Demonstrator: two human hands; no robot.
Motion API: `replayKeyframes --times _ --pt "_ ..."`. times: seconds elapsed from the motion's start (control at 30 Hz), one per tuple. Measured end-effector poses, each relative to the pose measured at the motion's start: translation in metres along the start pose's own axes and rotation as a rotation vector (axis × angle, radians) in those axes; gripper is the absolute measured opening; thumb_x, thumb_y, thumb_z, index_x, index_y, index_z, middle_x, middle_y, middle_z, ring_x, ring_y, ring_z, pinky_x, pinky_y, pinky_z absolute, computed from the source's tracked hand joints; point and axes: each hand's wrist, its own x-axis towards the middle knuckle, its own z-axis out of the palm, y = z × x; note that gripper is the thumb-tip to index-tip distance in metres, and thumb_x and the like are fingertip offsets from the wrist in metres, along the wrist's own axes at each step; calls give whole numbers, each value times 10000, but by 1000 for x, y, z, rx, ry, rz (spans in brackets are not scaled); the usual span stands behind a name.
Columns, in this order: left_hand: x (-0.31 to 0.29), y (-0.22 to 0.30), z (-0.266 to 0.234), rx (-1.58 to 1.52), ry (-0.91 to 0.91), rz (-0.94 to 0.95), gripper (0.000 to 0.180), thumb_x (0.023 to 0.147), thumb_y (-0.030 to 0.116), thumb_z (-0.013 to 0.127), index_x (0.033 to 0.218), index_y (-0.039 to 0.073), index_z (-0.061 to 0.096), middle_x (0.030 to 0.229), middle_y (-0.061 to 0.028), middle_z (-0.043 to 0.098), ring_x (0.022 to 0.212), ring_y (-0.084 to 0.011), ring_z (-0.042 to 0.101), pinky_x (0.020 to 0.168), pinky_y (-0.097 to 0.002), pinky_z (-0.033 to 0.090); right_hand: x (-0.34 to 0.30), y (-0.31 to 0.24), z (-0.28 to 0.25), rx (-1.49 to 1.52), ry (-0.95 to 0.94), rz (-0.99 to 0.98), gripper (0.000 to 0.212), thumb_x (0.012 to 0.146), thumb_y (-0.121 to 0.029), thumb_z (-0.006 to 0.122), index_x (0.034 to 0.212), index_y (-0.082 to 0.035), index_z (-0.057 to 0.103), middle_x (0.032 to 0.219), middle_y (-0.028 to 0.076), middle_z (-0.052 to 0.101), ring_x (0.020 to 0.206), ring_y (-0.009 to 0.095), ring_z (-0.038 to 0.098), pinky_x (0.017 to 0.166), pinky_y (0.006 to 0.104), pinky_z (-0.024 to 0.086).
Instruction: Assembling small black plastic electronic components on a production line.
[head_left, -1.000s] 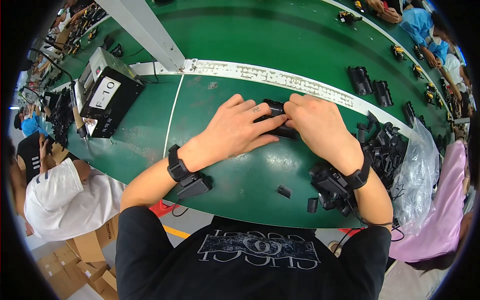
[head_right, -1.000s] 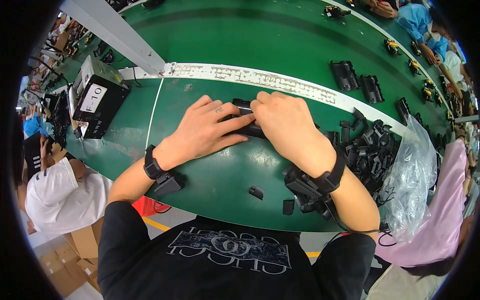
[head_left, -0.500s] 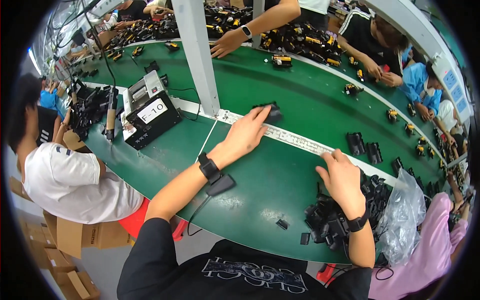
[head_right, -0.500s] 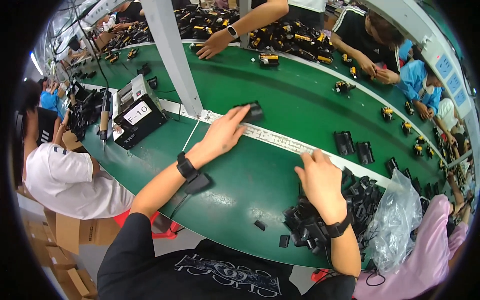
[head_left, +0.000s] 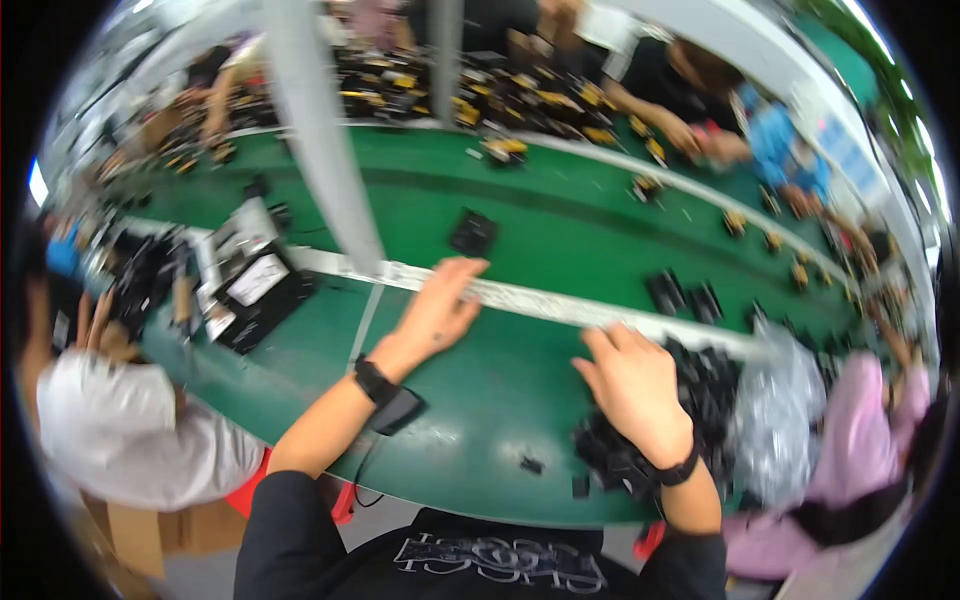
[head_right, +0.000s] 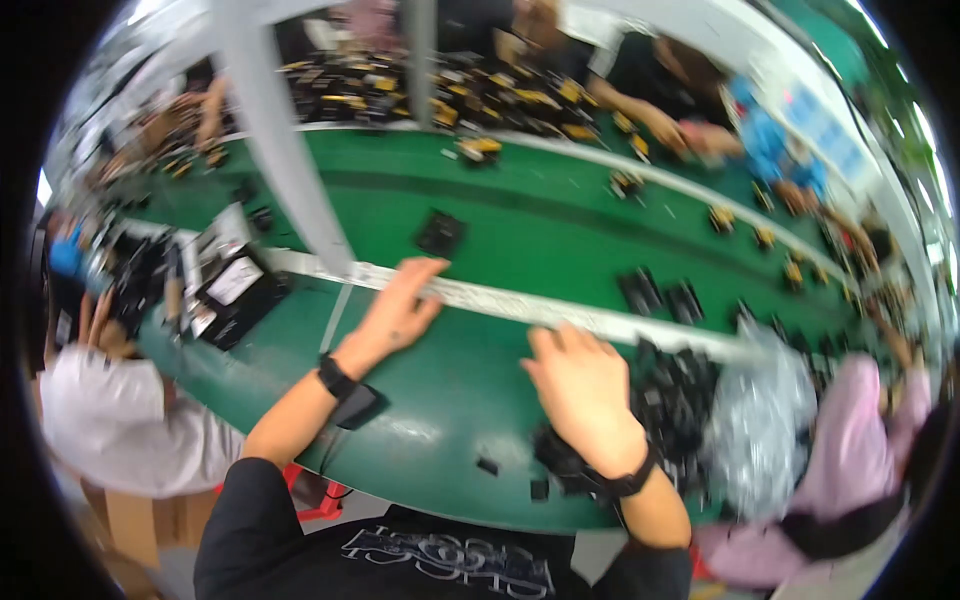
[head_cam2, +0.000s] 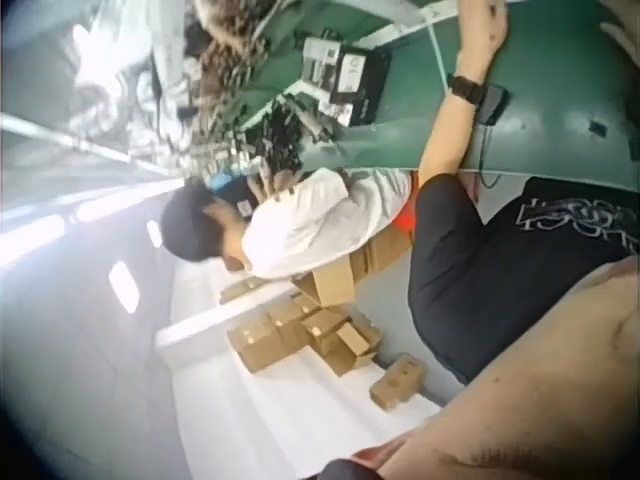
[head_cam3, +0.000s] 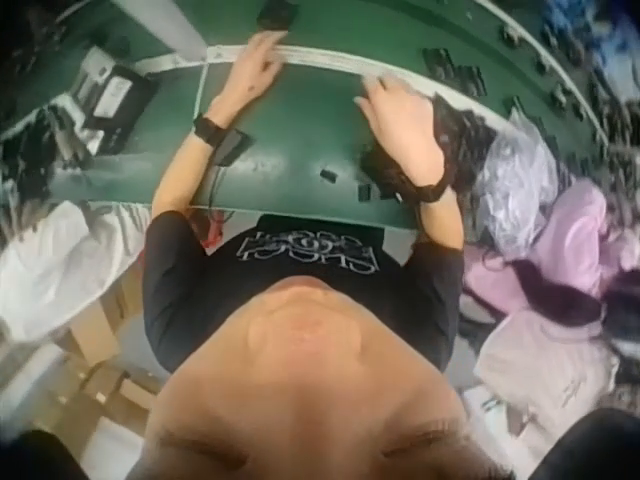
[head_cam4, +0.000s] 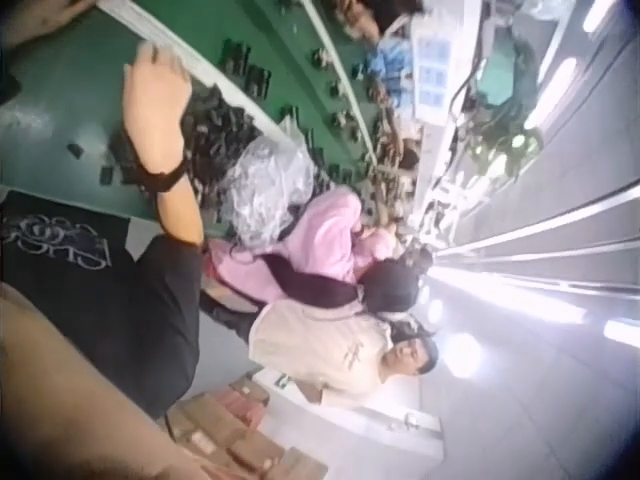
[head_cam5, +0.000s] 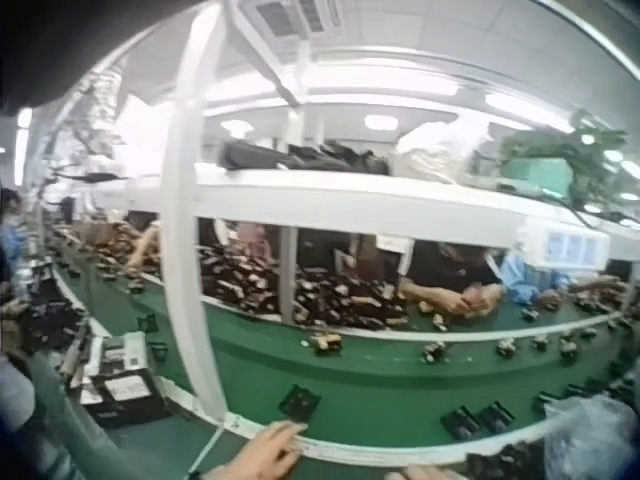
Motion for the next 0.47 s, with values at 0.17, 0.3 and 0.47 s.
replayKeyframes --times 0.17,0.3,0.47 --pt "7 12 -23 -7 -39 -59 467 952 35 688 1413 34 611 1360 -213 632 1254 -402 615 1082 -447 499 -33 -68 -64 225 10 -163 322 845 -238 825 1117 -149 676 983 6 616 832 217 638 703 352 500" --pt "9 12 -12 -63 -100 -120 447 974 48 698 1416 42 631 1369 -177 634 1215 -343 649 1071 -402 507 -74 -60 -38 338 33 -76 470 849 -313 831 1260 -142 681 1132 30 615 983 225 629 814 371 480" --pt "6 14 -5 -100 -182 -124 476 961 68 728 1427 51 631 1403 -178 629 1262 -328 639 1119 -411 495 -113 -55 -3 291 10 224 644 847 -391 838 1414 -153 647 1365 105 567 1294 327 544 1016 465 458"
